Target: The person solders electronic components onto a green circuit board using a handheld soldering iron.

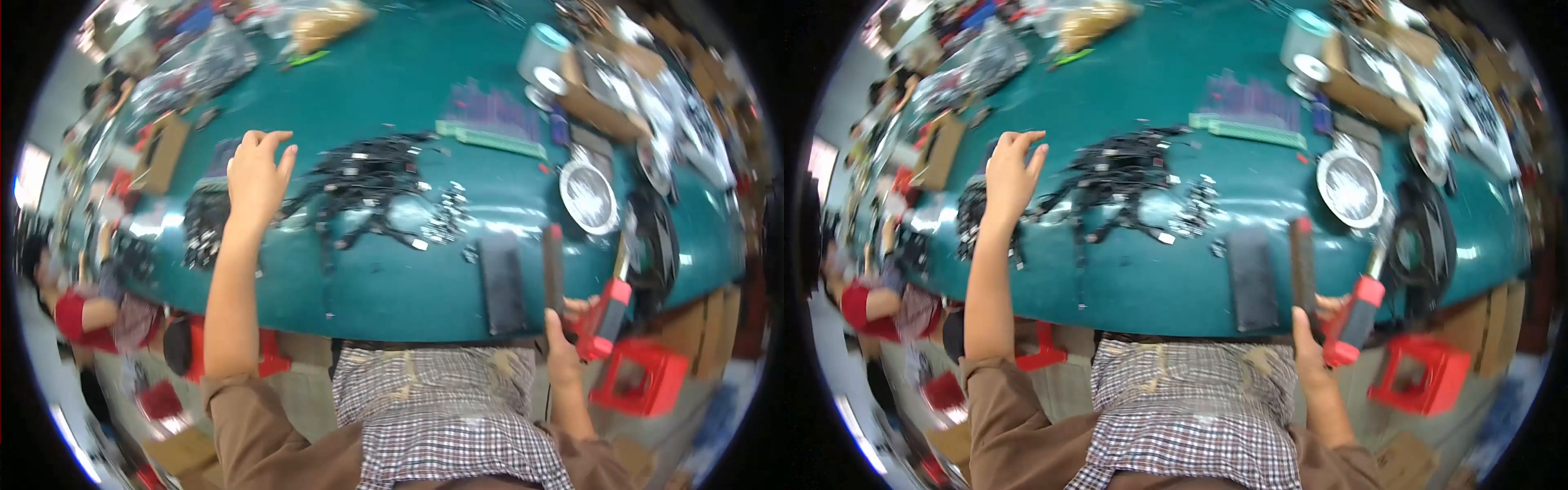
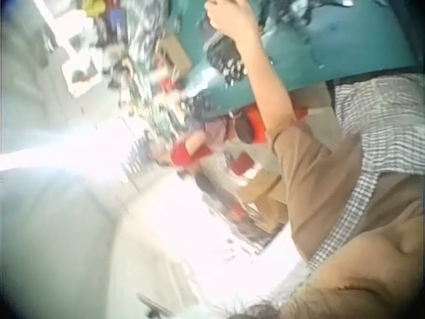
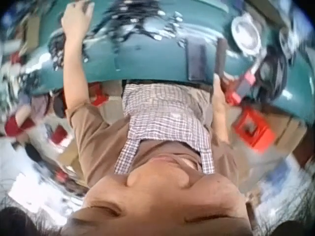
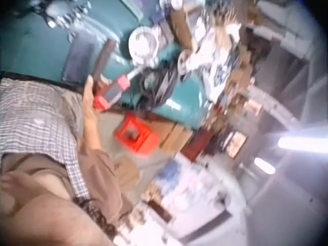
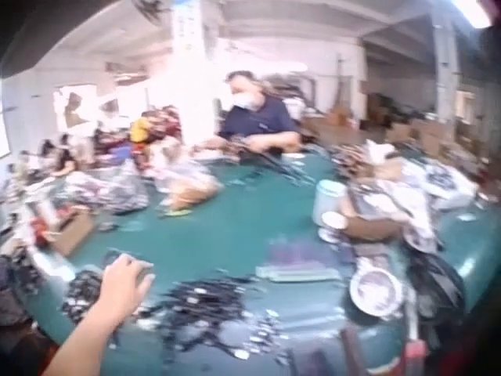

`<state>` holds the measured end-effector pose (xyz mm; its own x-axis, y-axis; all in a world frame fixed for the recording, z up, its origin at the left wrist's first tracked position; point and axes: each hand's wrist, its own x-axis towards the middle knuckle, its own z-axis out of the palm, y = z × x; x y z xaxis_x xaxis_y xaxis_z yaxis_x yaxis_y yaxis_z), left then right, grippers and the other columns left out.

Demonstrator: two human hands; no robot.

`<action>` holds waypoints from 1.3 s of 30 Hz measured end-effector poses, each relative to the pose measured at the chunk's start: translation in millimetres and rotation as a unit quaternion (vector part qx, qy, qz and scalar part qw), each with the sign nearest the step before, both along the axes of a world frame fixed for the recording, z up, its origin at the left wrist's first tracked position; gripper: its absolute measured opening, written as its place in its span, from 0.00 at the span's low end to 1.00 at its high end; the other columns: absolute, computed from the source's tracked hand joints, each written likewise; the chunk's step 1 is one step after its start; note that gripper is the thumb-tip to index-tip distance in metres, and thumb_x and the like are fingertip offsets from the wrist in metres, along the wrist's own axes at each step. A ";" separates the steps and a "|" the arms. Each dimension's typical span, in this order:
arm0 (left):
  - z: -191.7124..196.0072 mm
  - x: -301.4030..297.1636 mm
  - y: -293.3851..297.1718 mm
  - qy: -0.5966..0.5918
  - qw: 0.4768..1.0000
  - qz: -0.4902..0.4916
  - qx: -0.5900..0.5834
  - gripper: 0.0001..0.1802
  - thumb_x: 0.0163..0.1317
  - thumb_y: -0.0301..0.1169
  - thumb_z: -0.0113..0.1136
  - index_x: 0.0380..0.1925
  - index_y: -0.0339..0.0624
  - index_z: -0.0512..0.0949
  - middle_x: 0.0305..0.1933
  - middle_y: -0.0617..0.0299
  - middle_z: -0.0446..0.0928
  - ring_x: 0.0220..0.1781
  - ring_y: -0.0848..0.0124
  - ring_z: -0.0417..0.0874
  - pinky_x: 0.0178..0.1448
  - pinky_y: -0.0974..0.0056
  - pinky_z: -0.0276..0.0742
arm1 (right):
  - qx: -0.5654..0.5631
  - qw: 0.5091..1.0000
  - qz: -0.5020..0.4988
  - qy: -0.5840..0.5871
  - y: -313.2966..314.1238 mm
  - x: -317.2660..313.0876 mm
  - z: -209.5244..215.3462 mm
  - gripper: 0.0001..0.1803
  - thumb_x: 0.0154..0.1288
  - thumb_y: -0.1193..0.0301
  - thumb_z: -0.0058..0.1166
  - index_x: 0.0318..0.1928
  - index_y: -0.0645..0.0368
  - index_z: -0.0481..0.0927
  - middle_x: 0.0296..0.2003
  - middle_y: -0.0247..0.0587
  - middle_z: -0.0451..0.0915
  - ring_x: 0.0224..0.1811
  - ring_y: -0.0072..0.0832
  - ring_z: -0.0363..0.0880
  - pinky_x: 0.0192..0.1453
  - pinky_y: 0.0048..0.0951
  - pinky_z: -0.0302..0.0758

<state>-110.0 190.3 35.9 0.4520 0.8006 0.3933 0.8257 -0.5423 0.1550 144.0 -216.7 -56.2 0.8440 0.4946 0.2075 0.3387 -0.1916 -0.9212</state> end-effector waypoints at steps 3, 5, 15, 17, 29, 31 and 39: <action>0.0 96.9 -32.8 -0.027 0.982 -0.180 -0.040 0.12 0.63 0.37 0.65 0.43 0.47 0.86 0.36 0.54 0.80 0.41 0.55 0.83 0.46 0.52 0.79 | -0.009 0.999 0.005 0.030 -10.0 1.9 11.1 0.38 0.56 0.80 0.72 0.63 0.62 0.64 0.49 0.41 0.76 0.49 0.28 0.79 0.49 0.31 0.79; -20.0 161.0 -46.0 0.021 0.958 -0.285 0.014 0.13 0.60 0.35 0.68 0.45 0.48 0.85 0.37 0.56 0.78 0.43 0.54 0.82 0.47 0.51 0.77 | -0.001 1.000 -0.002 0.021 -20.8 5.6 10.7 0.37 0.56 0.81 0.71 0.63 0.61 0.63 0.50 0.41 0.75 0.50 0.29 0.79 0.50 0.32 0.79; -81.5 275.5 -41.5 0.069 0.905 -0.353 0.228 0.09 0.56 0.31 0.68 0.38 0.50 0.86 0.30 0.63 0.75 0.36 0.65 0.82 0.36 0.62 0.80 | 0.026 0.998 0.000 0.054 -38.8 11.4 30.3 0.34 0.59 0.83 0.67 0.61 0.61 0.61 0.51 0.40 0.66 0.54 0.31 0.76 0.53 0.32 0.80; -72.1 269.6 -40.8 0.003 0.910 -0.316 0.269 0.03 0.62 0.34 0.62 0.29 0.53 0.81 0.23 0.64 0.75 0.26 0.69 0.83 0.26 0.62 0.79 | 0.003 1.000 -0.003 0.023 -38.5 15.7 33.1 0.33 0.59 0.84 0.66 0.61 0.61 0.61 0.52 0.39 0.65 0.54 0.30 0.76 0.54 0.32 0.80; 13.0 184.1 -139.5 -0.270 0.911 -0.262 -0.170 0.12 0.62 0.22 0.66 0.47 0.36 0.82 0.44 0.52 0.85 0.29 0.72 0.86 0.33 0.68 0.83 | 0.028 0.998 0.034 -0.045 -10.5 16.3 65.6 0.34 0.56 0.87 0.66 0.57 0.58 0.60 0.52 0.43 0.69 0.53 0.30 0.77 0.53 0.31 0.78; 2.9 175.2 -167.8 -0.300 0.889 -0.253 -0.236 0.14 0.62 0.21 0.67 0.44 0.36 0.73 0.39 0.56 0.82 0.28 0.70 0.87 0.32 0.67 0.83 | 0.083 0.996 0.025 -0.036 10.7 5.8 72.4 0.33 0.54 0.80 0.72 0.55 0.60 0.64 0.49 0.46 0.72 0.50 0.35 0.76 0.50 0.36 0.76; -37.2 131.3 -226.1 -0.510 0.634 -0.206 -0.544 0.15 0.67 0.24 0.67 0.34 0.45 0.66 0.39 0.66 0.72 0.35 0.80 0.80 0.30 0.74 0.81 | 0.024 0.957 0.068 -0.281 46.2 6.9 59.2 0.33 0.53 0.78 0.74 0.55 0.63 0.68 0.45 0.44 0.74 0.46 0.35 0.79 0.47 0.32 0.78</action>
